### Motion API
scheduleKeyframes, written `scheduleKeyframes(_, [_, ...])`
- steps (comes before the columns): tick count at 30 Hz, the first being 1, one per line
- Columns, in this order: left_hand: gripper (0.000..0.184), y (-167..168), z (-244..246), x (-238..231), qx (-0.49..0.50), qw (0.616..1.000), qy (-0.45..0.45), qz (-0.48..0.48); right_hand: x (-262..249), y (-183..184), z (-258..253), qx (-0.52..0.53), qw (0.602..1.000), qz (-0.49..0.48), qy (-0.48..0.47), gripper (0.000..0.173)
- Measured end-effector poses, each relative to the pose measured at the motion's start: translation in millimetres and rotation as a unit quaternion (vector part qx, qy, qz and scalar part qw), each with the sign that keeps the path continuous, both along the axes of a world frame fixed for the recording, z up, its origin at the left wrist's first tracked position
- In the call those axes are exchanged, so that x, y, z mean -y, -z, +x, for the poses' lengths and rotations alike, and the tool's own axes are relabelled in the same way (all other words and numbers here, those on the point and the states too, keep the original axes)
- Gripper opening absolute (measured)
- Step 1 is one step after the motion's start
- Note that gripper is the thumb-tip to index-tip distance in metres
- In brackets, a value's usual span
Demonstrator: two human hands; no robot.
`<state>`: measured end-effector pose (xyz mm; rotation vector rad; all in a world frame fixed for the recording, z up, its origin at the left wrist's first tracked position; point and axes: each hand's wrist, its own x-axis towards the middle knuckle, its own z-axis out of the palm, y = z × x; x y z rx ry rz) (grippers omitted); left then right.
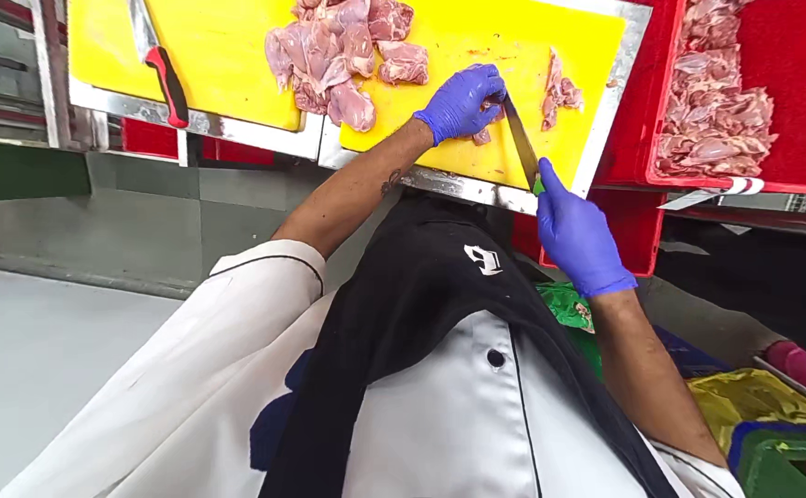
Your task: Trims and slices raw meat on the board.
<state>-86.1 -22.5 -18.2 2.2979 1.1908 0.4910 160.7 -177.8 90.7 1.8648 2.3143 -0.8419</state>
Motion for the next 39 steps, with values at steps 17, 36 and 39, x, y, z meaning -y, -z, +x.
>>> scheduleKeyframes(17, [0.033,-33,-4,-49,-0.083,0.991,-0.032,-0.103,-40,25,4,-0.186,0.969,0.006,0.164,0.052])
scheduleKeyframes(36, [0.047,-102,-73,-148,0.075,0.954,-0.287,-0.035,-6,34,3,-0.323,0.915,-0.029,0.240,0.051])
scheduleKeyframes(39, [0.044,-99,-101,-121,-0.159,0.979,-0.077,-0.103,3,37,-2,-0.315,0.923,-0.037,0.219,0.050])
